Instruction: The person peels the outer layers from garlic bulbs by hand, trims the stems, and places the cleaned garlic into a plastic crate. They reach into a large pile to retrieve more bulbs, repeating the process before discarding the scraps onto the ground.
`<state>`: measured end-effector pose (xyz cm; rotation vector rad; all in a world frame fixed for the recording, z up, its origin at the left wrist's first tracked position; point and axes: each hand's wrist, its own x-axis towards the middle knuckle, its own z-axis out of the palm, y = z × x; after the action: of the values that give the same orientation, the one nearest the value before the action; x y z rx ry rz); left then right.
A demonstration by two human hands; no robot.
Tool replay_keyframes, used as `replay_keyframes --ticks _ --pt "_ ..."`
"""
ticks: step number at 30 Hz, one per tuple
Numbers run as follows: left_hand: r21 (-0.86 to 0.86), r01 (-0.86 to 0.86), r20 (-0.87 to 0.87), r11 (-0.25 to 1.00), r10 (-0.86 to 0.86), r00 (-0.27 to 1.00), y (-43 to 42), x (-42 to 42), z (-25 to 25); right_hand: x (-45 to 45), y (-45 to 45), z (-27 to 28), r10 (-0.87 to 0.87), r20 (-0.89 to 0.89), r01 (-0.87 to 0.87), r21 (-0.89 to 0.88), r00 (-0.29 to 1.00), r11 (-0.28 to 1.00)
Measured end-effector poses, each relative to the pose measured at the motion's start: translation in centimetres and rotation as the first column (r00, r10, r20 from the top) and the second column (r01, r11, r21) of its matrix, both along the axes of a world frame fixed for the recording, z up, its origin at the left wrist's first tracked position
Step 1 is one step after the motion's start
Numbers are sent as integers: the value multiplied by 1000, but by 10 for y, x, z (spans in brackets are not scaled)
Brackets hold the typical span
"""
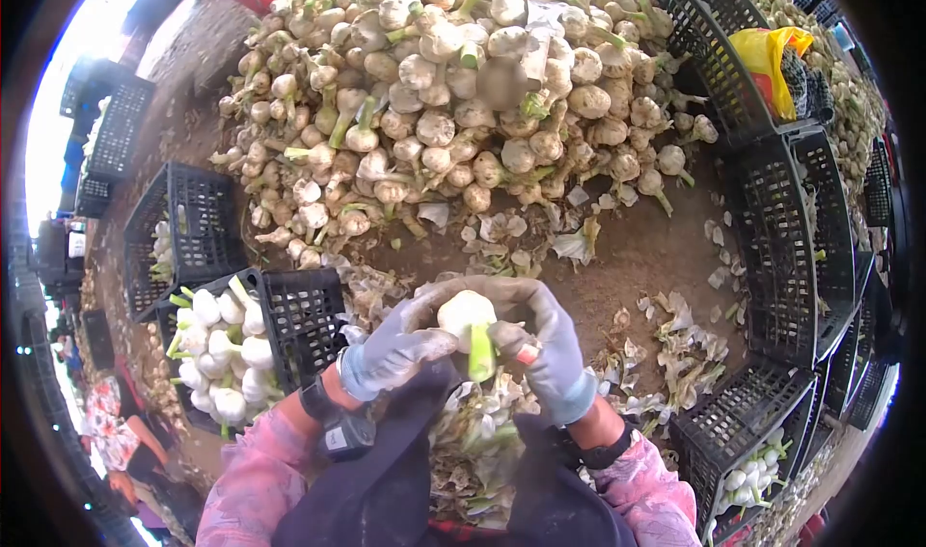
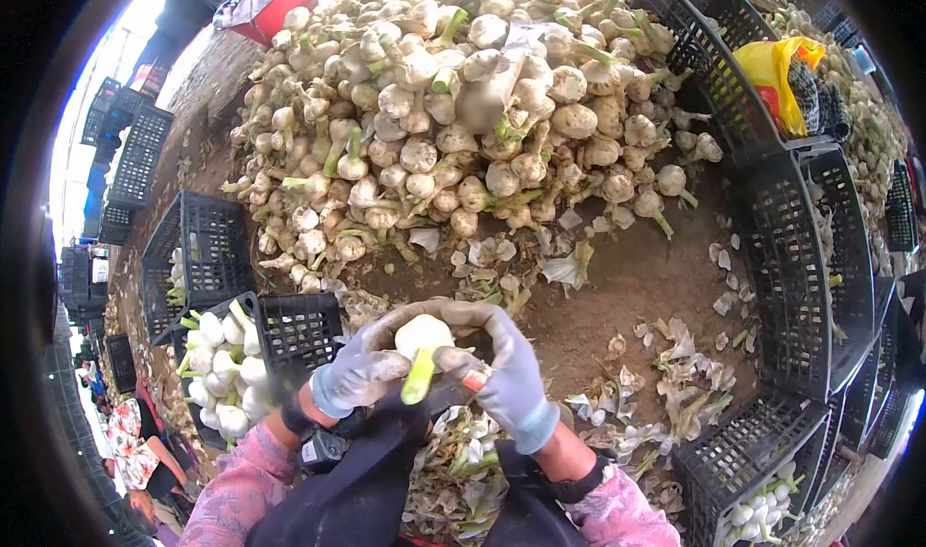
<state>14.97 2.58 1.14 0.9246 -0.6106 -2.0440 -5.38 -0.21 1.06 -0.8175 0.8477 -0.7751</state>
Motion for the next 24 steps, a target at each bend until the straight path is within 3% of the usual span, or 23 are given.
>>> replay_keyframes --ticks 2,5,8,9,12,13,15,17,20,24 --pt "27 5 -19 1000 -4 1000 0 1 4 2 3 -15 -33 206 -9 198 978 980" --pt "89 28 -53 996 -23 998 1 3 6 -3 3 -28 -18 276 -68 300 961 951" --pt "-19 8 8 1000 -8 1000 -2 -2 4 -3 7 -19 -77 270 9 247 960 969" --pt "-12 6 12 1000 -6 1000 -2 -3 3 2 7 -17 -85 137 66 135 987 989" --pt "8 0 13 1000 0 1000 -3 -2 3 4 6 -11 -147 19 141 168 989 976" --pt "16 -4 4 1000 4 1000 -3 -2 3 5 7 -11 -175 -115 165 -92 978 982" --pt "23 -22 16 999 22 1000 -2 -3 0 5 10 -13 -316 -331 78 -571 889 817" --pt "17 -49 58 999 48 997 3 -8 -7 8 12 -9 -371 -399 64 -603 839 795" --pt "-300 -103 284 948 192 939 2 -23 -4 13 11 -9 -405 -433 31 -651 805 758" --pt "-505 107 678 856 318 662 2 -20 -15 13 10 -21 -385 -462 -25 -666 799 745"
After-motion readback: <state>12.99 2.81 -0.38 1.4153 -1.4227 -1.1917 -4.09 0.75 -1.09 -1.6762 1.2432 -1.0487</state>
